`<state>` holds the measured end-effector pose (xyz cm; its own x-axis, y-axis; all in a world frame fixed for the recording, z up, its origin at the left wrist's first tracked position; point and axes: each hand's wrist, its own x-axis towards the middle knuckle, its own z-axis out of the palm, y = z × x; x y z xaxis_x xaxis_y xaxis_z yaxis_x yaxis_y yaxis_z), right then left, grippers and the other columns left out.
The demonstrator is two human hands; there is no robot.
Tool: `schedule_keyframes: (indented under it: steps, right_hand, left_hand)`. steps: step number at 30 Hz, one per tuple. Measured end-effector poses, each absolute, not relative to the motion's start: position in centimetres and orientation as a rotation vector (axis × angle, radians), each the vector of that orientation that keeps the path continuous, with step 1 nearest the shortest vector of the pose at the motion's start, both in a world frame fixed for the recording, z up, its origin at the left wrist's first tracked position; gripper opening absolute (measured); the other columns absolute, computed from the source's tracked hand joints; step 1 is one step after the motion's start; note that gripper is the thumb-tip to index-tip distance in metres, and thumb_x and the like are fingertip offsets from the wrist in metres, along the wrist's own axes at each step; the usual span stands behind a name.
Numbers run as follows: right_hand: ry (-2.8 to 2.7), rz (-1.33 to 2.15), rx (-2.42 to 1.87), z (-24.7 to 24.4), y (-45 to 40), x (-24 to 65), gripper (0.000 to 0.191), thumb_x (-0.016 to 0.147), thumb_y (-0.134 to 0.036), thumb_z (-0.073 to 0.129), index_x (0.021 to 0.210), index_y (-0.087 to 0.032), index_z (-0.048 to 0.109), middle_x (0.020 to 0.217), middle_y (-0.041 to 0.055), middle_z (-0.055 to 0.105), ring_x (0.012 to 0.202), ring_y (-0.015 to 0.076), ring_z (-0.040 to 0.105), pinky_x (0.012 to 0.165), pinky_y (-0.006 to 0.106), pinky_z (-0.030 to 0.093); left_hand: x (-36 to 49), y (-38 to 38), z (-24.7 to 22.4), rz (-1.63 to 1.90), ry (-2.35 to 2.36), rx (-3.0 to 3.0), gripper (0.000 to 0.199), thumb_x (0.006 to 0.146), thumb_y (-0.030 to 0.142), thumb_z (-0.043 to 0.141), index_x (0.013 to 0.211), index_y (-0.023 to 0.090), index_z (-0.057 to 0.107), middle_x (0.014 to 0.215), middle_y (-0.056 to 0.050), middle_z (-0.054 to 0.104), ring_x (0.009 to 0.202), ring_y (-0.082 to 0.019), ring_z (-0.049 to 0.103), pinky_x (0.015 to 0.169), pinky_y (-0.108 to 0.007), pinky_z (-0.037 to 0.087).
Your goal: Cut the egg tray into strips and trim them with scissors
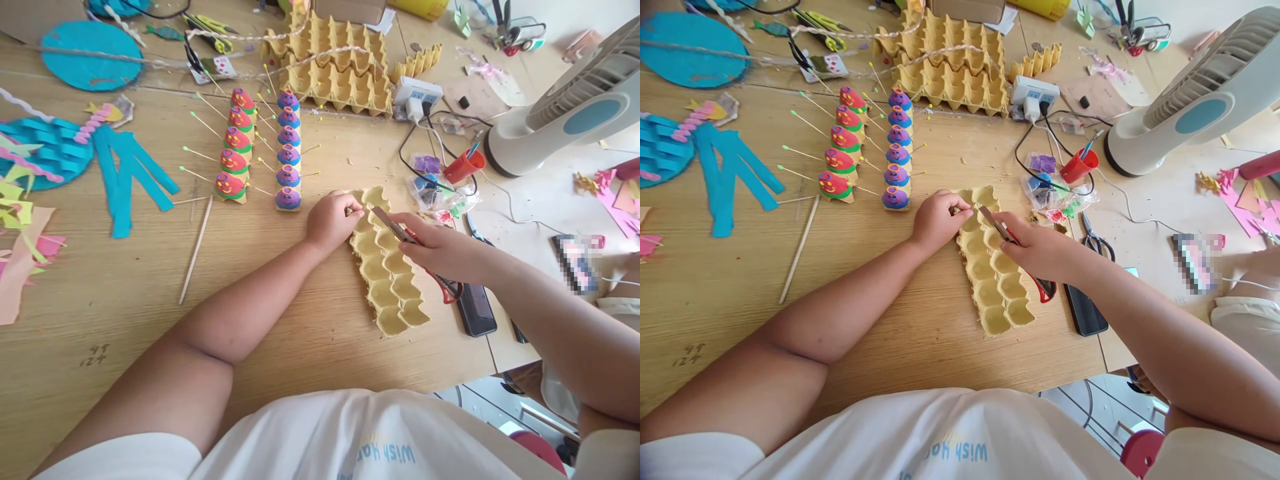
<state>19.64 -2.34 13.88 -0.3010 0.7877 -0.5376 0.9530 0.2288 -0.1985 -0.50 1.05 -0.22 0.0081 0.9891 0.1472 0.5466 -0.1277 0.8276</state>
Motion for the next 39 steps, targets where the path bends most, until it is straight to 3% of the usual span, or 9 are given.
schedule_keyframes:
  steps: [2,7,11,19,28,39]
  right_hand:
    - [2.239,-0.661,1.663,13.5,-2.5,19.7,0.065,0.103,-0.043,0.043,0.167,-0.032,0.035,0.115,0.0094,0.079,0.09,0.027,0.073,0.078,0.036,0.051]
    - [2.176,-0.507,1.685,11.9,-3.4,18.9,0.068,0.106,-0.047,0.036,0.17,-0.028,0.03,0.089,0.0074,0.078,0.077,0.0294,0.072,0.069,0.035,0.046]
    - [2.22,-0.458,1.688,11.3,-3.7,18.6,0.068,0.105,-0.044,0.036,0.171,-0.029,0.028,0.094,0.0078,0.079,0.081,0.0296,0.073,0.068,0.034,0.044]
    - [2.18,-0.344,1.615,11.5,-3.8,17.2,0.07,0.106,-0.039,0.036,0.173,-0.02,0.025,0.086,0.0095,0.079,0.067,0.0272,0.069,0.058,0.031,0.035]
    - [2.158,-0.292,1.567,12.0,-3.7,15.7,0.07,0.105,-0.033,0.033,0.171,-0.012,0.025,0.093,0.0153,0.081,0.08,0.0314,0.075,0.062,0.035,0.043]
    - [2.151,-0.362,1.599,11.9,-3.4,15.2,0.07,0.104,-0.031,0.033,0.171,-0.011,0.025,0.105,0.0188,0.081,0.089,0.0342,0.076,0.069,0.038,0.048]
  left_hand:
    - [-0.5,1.0,-0.2,1.012,1.583,1.727,0.003,0.087,0.023,0.075,0.084,0.023,0.077,0.098,-0.004,0.076,0.083,-0.02,0.065,0.077,-0.034,0.05]
    - [-0.6,1.1,-0.4,1.011,1.565,1.72,0.003,0.087,0.025,0.076,0.086,0.024,0.079,0.097,-0.003,0.076,0.082,-0.019,0.065,0.076,-0.034,0.048]
    - [-0.6,1.1,-0.4,1.004,1.571,1.74,0.004,0.087,0.025,0.075,0.086,0.023,0.078,0.097,-0.004,0.076,0.084,-0.019,0.065,0.076,-0.034,0.048]
    - [-0.6,1.2,-0.2,0.998,1.569,1.733,0.004,0.086,0.026,0.076,0.084,0.023,0.078,0.096,-0.004,0.076,0.084,-0.02,0.065,0.076,-0.033,0.049]
    - [-0.6,1.2,-0.5,1.01,1.57,1.742,0.005,0.087,0.027,0.074,0.085,0.024,0.078,0.098,-0.004,0.077,0.085,-0.02,0.066,0.075,-0.034,0.049]
    - [-0.6,1.2,-0.6,1.008,1.572,1.746,0.005,0.086,0.027,0.075,0.084,0.024,0.077,0.099,-0.004,0.077,0.09,-0.022,0.068,0.078,-0.034,0.05]
